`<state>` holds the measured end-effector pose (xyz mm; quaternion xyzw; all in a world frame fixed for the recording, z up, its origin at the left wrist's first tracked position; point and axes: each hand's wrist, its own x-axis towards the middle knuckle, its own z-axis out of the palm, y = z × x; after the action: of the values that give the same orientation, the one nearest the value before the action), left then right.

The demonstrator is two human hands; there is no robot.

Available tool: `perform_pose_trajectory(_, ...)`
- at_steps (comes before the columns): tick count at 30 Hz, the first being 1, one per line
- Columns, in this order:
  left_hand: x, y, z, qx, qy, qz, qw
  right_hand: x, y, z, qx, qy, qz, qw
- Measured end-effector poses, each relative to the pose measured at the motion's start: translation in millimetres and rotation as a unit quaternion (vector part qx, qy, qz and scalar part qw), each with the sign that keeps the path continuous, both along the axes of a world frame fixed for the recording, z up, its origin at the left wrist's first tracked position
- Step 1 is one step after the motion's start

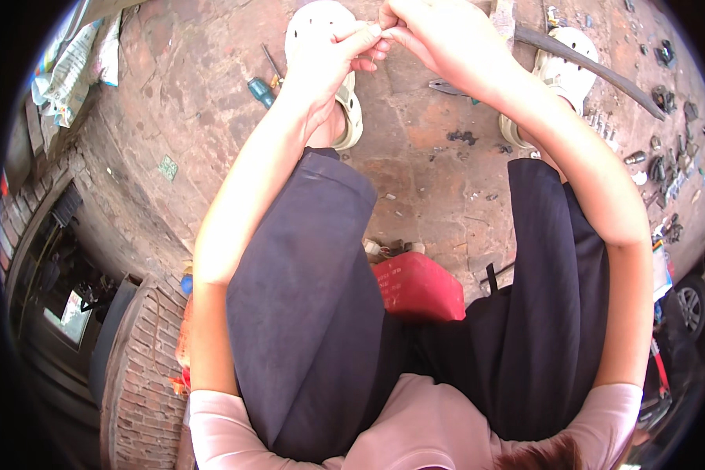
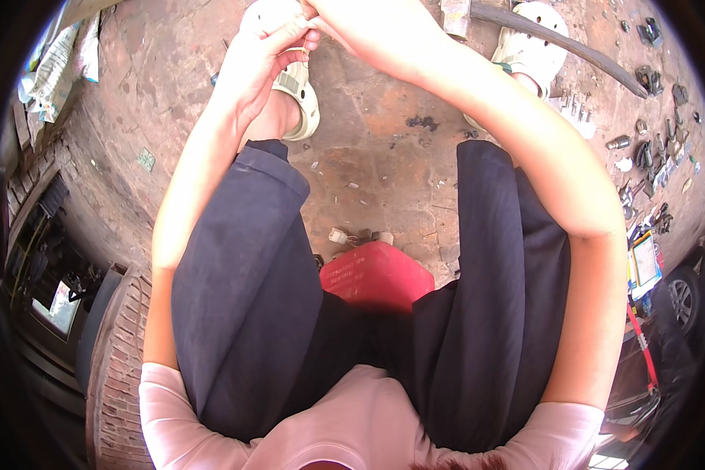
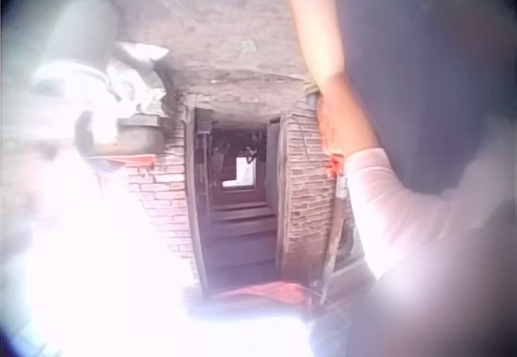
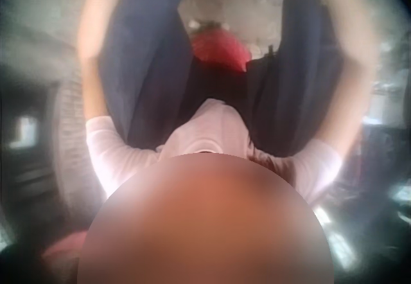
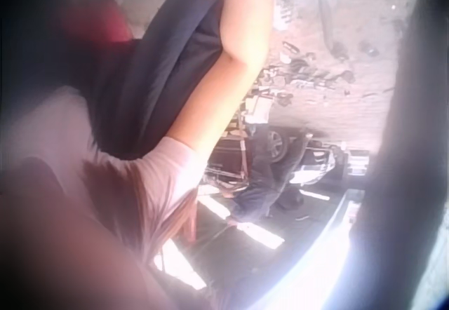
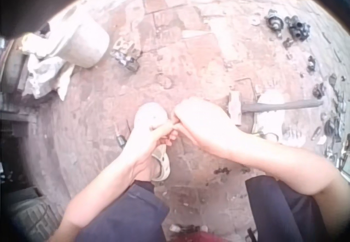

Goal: The person sits on a low stool and uses a hammer and pliers to strip and twist a small wire. They repeatedly bend and twist the wire with their hands and pliers, then set the pliers down and continue twisting the wire by hand.

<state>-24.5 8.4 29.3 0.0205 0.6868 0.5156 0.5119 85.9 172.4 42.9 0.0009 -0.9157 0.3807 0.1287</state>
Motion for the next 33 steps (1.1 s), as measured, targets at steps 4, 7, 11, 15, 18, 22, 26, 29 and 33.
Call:
perform_pose_trajectory(4,-3,1,0,-0.009,-0.006,0.003,1.0,-3,-2,1,0.038,0.002,0.004,0.999)
perform_pose_trajectory(7,-2,1,2,-0.008,-0.012,0.002,1.0,-3,-3,2,0.048,-0.004,0.008,0.999)
perform_pose_trajectory(11,-1,1,6,0.007,-0.017,0.003,1.0,-2,-3,4,0.057,-0.009,0.011,0.998)
perform_pose_trajectory(15,-3,1,6,0.002,-0.026,-0.002,1.0,-3,-4,4,0.071,-0.009,0.013,0.997)
perform_pose_trajectory(18,-4,-3,2,-0.004,-0.022,-0.001,1.0,-3,-7,4,0.094,-0.008,0.013,0.995)
perform_pose_trajectory(22,-2,-4,-7,-0.013,0.004,-0.008,1.0,-1,-11,4,0.085,-0.03,-0.012,0.996)
perform_pose_trajectory(26,0,-6,-15,-0.016,0.023,-0.007,1.0,-1,-12,3,0.097,-0.028,-0.021,0.995)
perform_pose_trajectory(29,1,-8,-21,-0.024,0.044,-0.012,0.999,-2,-14,2,0.102,-0.024,-0.027,0.994)
perform_pose_trajectory(33,3,-8,-29,-0.028,0.074,-0.025,0.997,-2,-16,2,0.092,-0.016,-0.037,0.995)
